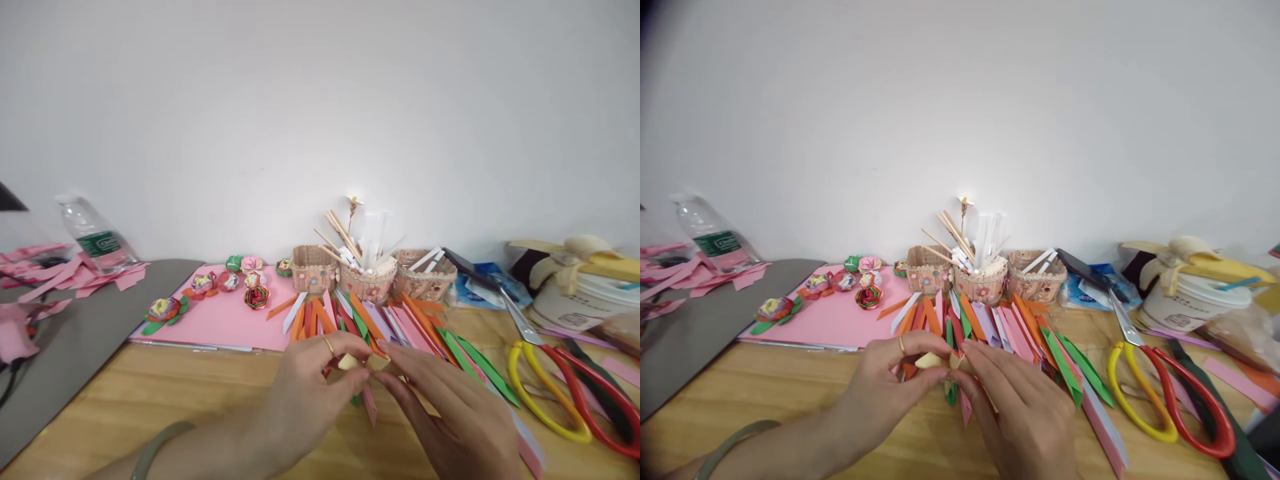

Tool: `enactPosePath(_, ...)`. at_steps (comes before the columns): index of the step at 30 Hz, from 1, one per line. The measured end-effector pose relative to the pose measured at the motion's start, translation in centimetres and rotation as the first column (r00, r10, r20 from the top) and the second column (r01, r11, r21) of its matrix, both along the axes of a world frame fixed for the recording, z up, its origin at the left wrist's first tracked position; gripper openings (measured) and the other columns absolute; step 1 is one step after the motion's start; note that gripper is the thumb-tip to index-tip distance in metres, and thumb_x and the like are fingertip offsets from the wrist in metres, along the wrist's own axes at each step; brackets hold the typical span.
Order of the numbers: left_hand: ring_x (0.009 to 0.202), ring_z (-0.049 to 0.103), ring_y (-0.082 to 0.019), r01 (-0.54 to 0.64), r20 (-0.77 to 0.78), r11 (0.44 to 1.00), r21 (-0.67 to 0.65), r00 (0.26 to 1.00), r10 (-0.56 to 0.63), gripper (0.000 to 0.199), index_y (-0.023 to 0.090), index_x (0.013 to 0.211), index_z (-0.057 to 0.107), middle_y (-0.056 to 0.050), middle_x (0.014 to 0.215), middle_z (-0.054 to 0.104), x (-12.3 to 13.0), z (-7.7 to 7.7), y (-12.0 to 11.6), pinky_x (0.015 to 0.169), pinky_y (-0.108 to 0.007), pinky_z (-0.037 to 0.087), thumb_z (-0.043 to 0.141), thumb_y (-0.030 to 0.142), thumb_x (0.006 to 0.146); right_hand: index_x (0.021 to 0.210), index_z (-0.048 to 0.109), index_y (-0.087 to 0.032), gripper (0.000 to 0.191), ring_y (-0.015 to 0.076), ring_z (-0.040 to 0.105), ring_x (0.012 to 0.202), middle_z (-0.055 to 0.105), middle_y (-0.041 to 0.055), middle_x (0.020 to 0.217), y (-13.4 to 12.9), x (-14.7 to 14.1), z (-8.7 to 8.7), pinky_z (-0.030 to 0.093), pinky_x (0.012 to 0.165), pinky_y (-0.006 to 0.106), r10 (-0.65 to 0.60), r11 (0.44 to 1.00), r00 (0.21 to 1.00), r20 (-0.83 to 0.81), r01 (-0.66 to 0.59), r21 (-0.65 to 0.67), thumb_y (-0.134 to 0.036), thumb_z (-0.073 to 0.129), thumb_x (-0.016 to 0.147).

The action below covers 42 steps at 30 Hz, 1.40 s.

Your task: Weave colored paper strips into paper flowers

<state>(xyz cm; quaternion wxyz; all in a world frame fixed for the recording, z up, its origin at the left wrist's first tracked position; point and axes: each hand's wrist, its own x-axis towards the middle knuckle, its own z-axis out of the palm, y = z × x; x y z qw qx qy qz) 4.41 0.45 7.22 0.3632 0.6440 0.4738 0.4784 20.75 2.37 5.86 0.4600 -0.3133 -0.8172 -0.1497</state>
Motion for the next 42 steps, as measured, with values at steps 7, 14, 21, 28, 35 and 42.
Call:
enactPosePath(7,0.066,0.061,-0.009,0.003,-0.143,0.972,0.234,0.989,0.031,0.013,0.017,0.081,0.065,0.0,0.075,0.07,-0.6,-0.2,0.0,0.064,-0.016,0.047,0.058,0.009,0.074,0.083,0.061,-0.018,0.012,0.0156,0.069,0.061,0.073,0.0043,0.068,-0.1,-0.1,0.7,0.054,0.061,0.025,0.002,0.999,1.0,0.015,-0.003,0.035,-0.022,0.05,0.086)
enactPosePath(14,0.076,0.057,-0.01,0.127,-0.151,0.966,0.224,0.984,-0.094,0.011,0.016,0.075,0.061,-0.002,0.083,0.061,-1.1,0.3,0.3,0.069,-0.02,0.044,0.054,0.008,0.076,0.076,0.062,-0.019,0.006,0.0137,0.068,0.059,0.073,0.0029,0.068,-0.1,0.3,1.5,0.051,0.059,0.022,0.118,0.993,0.993,-0.017,-0.118,-0.017,-0.018,0.058,0.08)
enactPosePath(21,0.068,0.046,-0.009,0.355,-0.006,0.892,-0.279,0.928,-0.372,0.012,0.016,0.069,0.053,0.003,0.072,0.051,-1.9,2.4,0.6,0.063,-0.021,0.038,0.063,0.012,0.065,0.06,0.054,-0.019,0.024,0.0103,0.056,0.048,0.059,-0.0012,0.054,-0.1,-0.1,2.2,0.045,0.045,0.017,0.32,0.75,0.924,-0.208,-0.381,-0.541,-0.031,0.059,0.08)
enactPosePath(28,0.071,0.046,-0.011,0.357,-0.054,0.894,-0.269,0.922,-0.384,0.01,0.015,0.069,0.06,0.001,0.076,0.054,-1.9,1.9,1.0,0.064,-0.022,0.036,0.066,0.015,0.062,0.063,0.053,-0.019,0.023,0.0115,0.05,0.059,0.053,-0.003,0.06,0.1,-0.3,1.4,0.041,0.054,0.02,0.156,0.264,0.869,-0.47,-0.496,-0.827,-0.037,0.062,0.075)
enactPosePath(35,0.055,0.047,-0.008,0.324,0.2,0.824,-0.465,0.945,-0.259,0.02,0.013,0.066,0.057,0.002,0.061,0.055,-1.7,0.4,1.8,0.053,-0.021,0.035,0.069,0.028,0.06,0.067,0.055,-0.017,0.024,0.0117,0.05,0.059,0.054,-0.0013,0.063,0.6,-0.6,1.5,0.04,0.054,0.022,0.02,0.118,0.852,-0.524,-0.522,-0.845,-0.04,0.059,0.074)
enactPosePath(42,0.059,0.049,-0.009,0.316,0.249,0.864,-0.393,0.941,-0.231,0.017,0.013,0.07,0.058,0.001,0.065,0.055,-1.6,0.2,1.9,0.058,-0.022,0.037,0.066,0.026,0.064,0.067,0.054,-0.017,0.018,0.0117,0.05,0.056,0.052,-0.0017,0.06,0.6,-0.7,1.4,0.041,0.052,0.022,0.028,0.232,0.885,-0.465,-0.458,-0.858,-0.033,0.055,0.075)
